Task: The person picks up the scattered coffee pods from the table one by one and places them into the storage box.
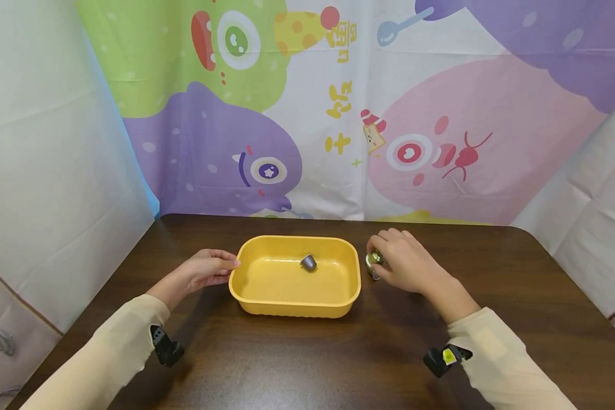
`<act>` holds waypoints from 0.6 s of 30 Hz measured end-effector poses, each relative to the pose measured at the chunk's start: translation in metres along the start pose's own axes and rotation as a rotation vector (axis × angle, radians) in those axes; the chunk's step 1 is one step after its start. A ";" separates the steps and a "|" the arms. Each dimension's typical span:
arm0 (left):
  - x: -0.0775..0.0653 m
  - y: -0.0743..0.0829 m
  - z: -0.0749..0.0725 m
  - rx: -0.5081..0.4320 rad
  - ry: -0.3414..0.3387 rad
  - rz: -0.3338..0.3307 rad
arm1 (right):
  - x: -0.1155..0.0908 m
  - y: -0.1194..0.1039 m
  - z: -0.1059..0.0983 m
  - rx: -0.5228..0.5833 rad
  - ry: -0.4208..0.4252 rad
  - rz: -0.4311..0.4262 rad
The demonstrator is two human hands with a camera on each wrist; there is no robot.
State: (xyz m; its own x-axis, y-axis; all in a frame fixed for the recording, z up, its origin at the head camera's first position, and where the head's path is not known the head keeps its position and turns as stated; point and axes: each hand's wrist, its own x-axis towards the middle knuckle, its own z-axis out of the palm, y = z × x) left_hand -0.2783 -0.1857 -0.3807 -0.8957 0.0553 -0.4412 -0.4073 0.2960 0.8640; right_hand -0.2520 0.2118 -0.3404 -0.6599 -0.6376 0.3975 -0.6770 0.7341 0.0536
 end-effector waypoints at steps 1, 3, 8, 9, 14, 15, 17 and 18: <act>0.000 0.000 0.000 -0.001 0.001 -0.001 | 0.001 0.000 0.000 0.003 -0.003 -0.003; 0.000 0.000 0.000 -0.001 0.003 -0.003 | 0.002 0.000 0.000 0.008 -0.009 -0.005; -0.001 0.000 0.000 -0.003 0.006 -0.004 | 0.006 -0.001 -0.002 0.020 -0.013 -0.016; -0.001 0.000 0.000 -0.003 0.007 -0.004 | 0.006 -0.002 -0.002 0.024 -0.012 -0.019; -0.001 0.000 0.001 -0.002 0.010 -0.008 | 0.009 -0.003 -0.002 0.039 -0.018 -0.027; -0.002 0.001 0.001 0.000 0.009 -0.009 | 0.010 -0.003 -0.001 0.039 -0.022 -0.028; -0.002 0.001 0.001 0.003 0.006 -0.008 | 0.011 -0.004 -0.001 0.036 -0.027 -0.031; -0.002 0.002 0.001 0.004 0.004 -0.007 | 0.012 -0.004 -0.001 0.035 -0.030 -0.031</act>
State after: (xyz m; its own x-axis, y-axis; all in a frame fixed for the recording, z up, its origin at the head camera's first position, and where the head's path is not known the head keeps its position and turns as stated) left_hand -0.2770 -0.1847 -0.3785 -0.8934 0.0494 -0.4465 -0.4131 0.3000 0.8599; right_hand -0.2574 0.2014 -0.3352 -0.6473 -0.6673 0.3685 -0.7080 0.7054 0.0335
